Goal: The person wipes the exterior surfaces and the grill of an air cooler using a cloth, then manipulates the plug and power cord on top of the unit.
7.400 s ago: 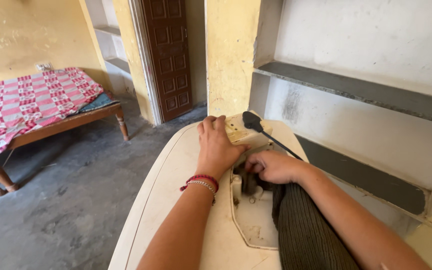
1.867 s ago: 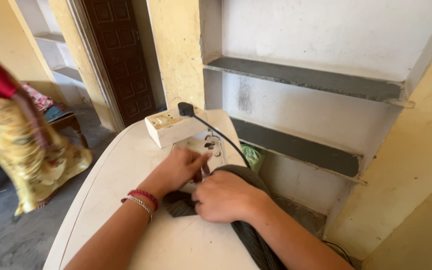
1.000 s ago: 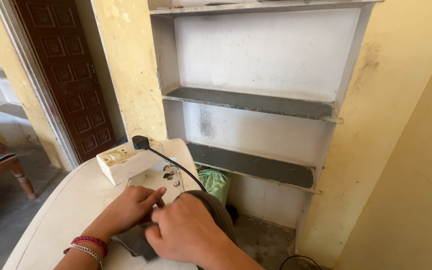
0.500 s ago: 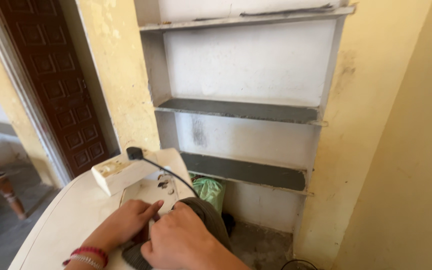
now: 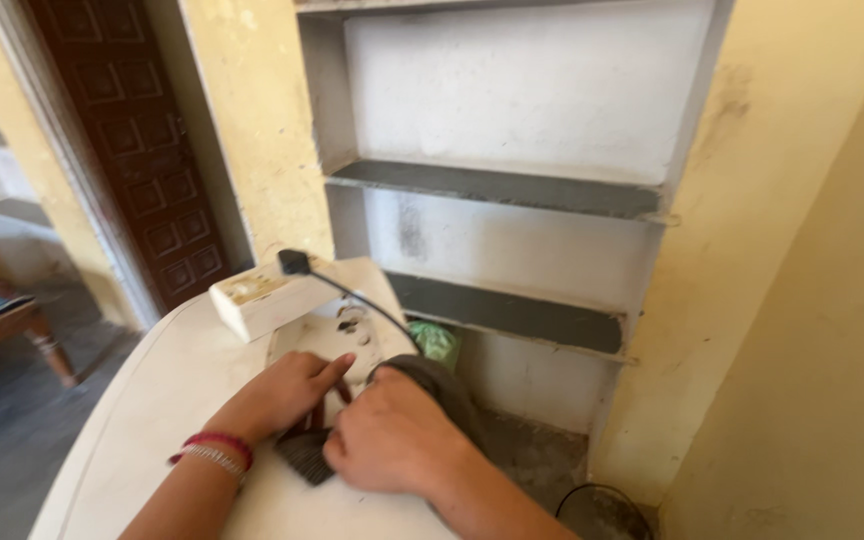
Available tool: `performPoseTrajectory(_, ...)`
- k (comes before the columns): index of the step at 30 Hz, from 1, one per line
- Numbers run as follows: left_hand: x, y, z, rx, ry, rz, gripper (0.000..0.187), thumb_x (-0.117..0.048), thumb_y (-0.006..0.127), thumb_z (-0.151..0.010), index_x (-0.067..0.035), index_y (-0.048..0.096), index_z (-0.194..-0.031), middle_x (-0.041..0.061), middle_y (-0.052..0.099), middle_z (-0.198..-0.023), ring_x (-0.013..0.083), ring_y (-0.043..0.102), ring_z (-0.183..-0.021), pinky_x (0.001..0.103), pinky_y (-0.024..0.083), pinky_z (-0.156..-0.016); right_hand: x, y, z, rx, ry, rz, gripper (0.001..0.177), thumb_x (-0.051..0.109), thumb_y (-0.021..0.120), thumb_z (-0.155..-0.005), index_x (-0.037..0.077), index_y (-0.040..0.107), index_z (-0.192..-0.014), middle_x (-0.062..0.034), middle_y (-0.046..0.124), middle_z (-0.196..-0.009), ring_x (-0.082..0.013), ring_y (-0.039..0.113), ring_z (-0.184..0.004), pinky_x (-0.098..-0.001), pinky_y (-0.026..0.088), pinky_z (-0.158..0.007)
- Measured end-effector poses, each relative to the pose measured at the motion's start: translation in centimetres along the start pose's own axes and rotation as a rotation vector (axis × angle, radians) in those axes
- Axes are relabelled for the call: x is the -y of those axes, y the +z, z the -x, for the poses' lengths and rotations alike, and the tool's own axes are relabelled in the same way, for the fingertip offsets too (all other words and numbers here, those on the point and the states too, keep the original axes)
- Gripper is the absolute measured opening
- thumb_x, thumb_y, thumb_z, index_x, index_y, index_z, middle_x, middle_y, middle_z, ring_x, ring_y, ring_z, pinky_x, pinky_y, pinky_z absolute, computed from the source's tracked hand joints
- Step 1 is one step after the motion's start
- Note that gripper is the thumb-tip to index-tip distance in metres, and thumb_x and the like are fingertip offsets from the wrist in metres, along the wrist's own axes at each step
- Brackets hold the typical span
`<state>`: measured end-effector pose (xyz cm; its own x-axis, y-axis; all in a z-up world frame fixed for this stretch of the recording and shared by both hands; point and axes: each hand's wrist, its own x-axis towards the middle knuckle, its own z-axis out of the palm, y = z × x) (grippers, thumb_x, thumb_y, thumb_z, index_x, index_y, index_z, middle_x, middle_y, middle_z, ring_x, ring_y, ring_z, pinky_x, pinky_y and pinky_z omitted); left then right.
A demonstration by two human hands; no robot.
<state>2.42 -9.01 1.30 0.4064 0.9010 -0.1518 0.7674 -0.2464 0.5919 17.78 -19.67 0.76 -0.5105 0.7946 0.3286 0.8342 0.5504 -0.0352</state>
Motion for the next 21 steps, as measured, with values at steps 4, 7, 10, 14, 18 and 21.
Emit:
performPoseTrajectory(4,-0.1,-0.3,0.0,-0.043,0.063,0.001,0.068,-0.057,0.04,-0.099,-0.004,0.083,-0.095,0.02,0.071,-0.069,0.0346,0.071,-0.069,0.043,0.056,-0.074,0.3,-1.1,-0.5,-0.126,0.158,-0.041,0.038,0.03,0.058,-0.086,0.006,0.07,-0.059,-0.016,0.067,-0.062,-0.0329,0.063,-0.062,-0.0425,0.046,-0.085)
performPoseTrajectory(7,0.6,-0.3,-0.5,-0.1,0.133,-0.036,0.069,-0.058,0.039,-0.099,-0.005,0.084,-0.095,0.019,0.073,-0.073,0.0339,0.071,-0.075,0.04,0.055,-0.08,0.0,-1.2,0.3,-0.464,0.227,-0.149,0.031,0.026,0.063,-0.082,0.006,0.069,-0.059,-0.0145,0.067,-0.062,-0.0341,0.061,-0.06,-0.041,0.048,-0.08)
performPoseTrajectory(10,1.3,-0.1,-0.9,-0.107,0.141,-0.018,0.07,-0.058,0.039,-0.099,-0.003,0.083,-0.094,0.021,0.073,-0.076,0.0358,0.072,-0.078,0.041,0.056,-0.081,-0.7,-1.2,1.4,-0.478,0.184,-0.149,0.032,0.024,0.062,-0.088,0.002,0.067,-0.065,-0.0144,0.068,-0.067,-0.0329,0.063,-0.067,-0.0423,0.046,-0.083)
performPoseTrajectory(14,1.4,0.0,-0.8,-0.129,0.204,-0.034,0.071,-0.059,0.039,-0.099,-0.004,0.083,-0.092,0.019,0.074,-0.077,0.0336,0.071,-0.078,0.04,0.054,-0.082,-0.8,-0.7,1.1,-0.365,0.041,-0.11,0.035,0.028,0.059,-0.095,0.001,0.07,-0.075,-0.015,0.07,-0.077,-0.0323,0.065,-0.08,-0.0457,0.044,-0.091)
performPoseTrajectory(18,0.2,-0.3,0.2,-0.087,0.171,0.01,0.071,-0.057,0.038,-0.099,-0.004,0.085,-0.092,0.019,0.073,-0.069,0.0309,0.072,-0.069,0.039,0.057,-0.075,-0.5,-1.0,0.9,-0.054,0.038,-0.052,0.046,0.039,0.058,-0.098,0.002,0.073,-0.075,-0.0149,0.07,-0.074,-0.0322,0.065,-0.08,-0.0452,0.041,-0.099)
performPoseTrajectory(21,-0.8,-0.8,1.3,-0.018,0.064,0.048,0.067,-0.056,0.037,-0.1,-0.006,0.082,-0.098,0.016,0.074,-0.067,0.0256,0.07,-0.06,0.04,0.059,-0.064,-0.5,-1.4,1.0,-0.053,0.023,-0.112,0.045,0.042,0.064,-0.092,0.004,0.074,-0.071,-0.0138,0.07,-0.067,-0.033,0.064,-0.078,-0.0429,0.042,-0.097)
